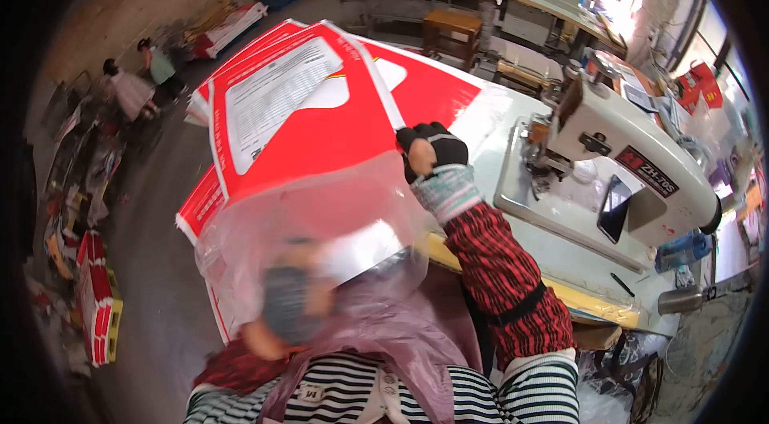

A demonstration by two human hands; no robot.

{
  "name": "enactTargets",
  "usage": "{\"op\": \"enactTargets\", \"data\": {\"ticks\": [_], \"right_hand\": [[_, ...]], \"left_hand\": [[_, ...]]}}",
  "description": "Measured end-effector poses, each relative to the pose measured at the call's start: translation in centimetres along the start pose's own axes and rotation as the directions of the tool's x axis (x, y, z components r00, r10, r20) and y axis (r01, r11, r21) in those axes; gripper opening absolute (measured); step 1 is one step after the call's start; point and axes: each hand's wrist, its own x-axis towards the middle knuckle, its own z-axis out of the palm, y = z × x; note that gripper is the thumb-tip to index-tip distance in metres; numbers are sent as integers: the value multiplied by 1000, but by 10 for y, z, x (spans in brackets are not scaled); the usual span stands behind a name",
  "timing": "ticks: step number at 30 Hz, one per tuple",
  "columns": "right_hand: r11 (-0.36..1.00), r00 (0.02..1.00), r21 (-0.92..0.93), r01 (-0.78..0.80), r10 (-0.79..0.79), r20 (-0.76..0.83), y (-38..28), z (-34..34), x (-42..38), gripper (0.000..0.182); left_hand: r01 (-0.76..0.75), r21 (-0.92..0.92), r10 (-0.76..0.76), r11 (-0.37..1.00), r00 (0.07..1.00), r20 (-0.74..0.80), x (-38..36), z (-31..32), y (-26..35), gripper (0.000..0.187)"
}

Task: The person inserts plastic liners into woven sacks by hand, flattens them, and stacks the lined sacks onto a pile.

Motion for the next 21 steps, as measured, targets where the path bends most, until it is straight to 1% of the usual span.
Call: {"op": "enactTargets", "data": {"ticks": [1, 2, 3, 4, 6, 7, 9, 10, 11, 12, 13, 14, 16, 17, 18, 19, 20, 21], "right_hand": [[999, 1000, 47, 13, -14, 18, 0, 5, -13, 23], [995, 999, 91, 27, -31, 35, 6, 7, -26, 24], [990, 990, 21, 137, -137, -35, 9, 2, -41, 24], [969, 965, -57, 239, -244, -100, 14, -5, -58, 24], [989, 984, 48, 138, -142, 107, 26, -21, -90, 26], [986, 981, 62, 152, -159, 112, 25, -22, -104, 26], [997, 987, 63, -45, 34, 159, 17, -21, -126, 25], [979, 969, 160, -129, 90, 230, 9, -15, -126, 26], [988, 982, 143, -53, 25, 190, 0, -8, -126, 26], [992, 989, 121, 26, -44, 142, -9, -1, -123, 26], [989, 992, 96, 115, -120, 50, -14, 4, -119, 27], [987, 991, 108, 123, -128, 45, -16, 6, -117, 27], [990, 992, 137, 39, -55, 115, -12, 6, -113, 27], [988, 992, 154, 31, -49, 117, -7, 8, -115, 26], [991, 992, 126, 47, -61, 109, -13, 0, -109, 23], [992, 993, 121, 39, -51, 103, -14, -2, -108, 22], [993, 994, 115, 31, -43, 99, -15, -4, -107, 21], [993, 994, 116, 32, -44, 102, -16, -6, -107, 21]], "left_hand": [[-13, -70, 19, 997, 997, 81, 12, 31, 15, 53], [62, -46, -50, 997, 972, 231, 23, 45, 9, 51], [109, 29, -113, 994, 966, 232, 25, 48, -8, 49], [169, 116, -187, 979, 968, 165, 24, 37, -33, 48], [306, 257, -322, 916, 946, 21, 14, 1, -84, 47], [385, 322, -389, 865, 920, -55, 8, -19, -111, 46], [534, 404, -525, 742, 839, -145, -6, -52, -164, 44], [590, 404, -588, 699, 796, -145, -14, -62, -182, 44], [631, 395, -633, 668, 761, -143, -14, -70, -188, 43], [653, 357, -654, 668, 744, -137, -19, -75, -187, 42], [661, 305, -660, 685, 741, -124, -26, -77, -182, 42], [668, 241, -668, 704, 738, -97, -30, -83, -169, 42], [698, 60, -700, 713, 714, 3, -39, -99, -133, 41], [732, -82, -730, 676, 681, 53, -43, -109, -119, 41], [762, -244, -769, 600, 633, 86, -46, -122, -109, 41], [447, -561, -636, 696, 747, -194, -66, -110, -135, 39], [449, -561, -637, 695, 746, -193, -65, -116, -130, 39], [265, -811, -693, 521, 686, -221, -61, -124, -120, 42]]}}
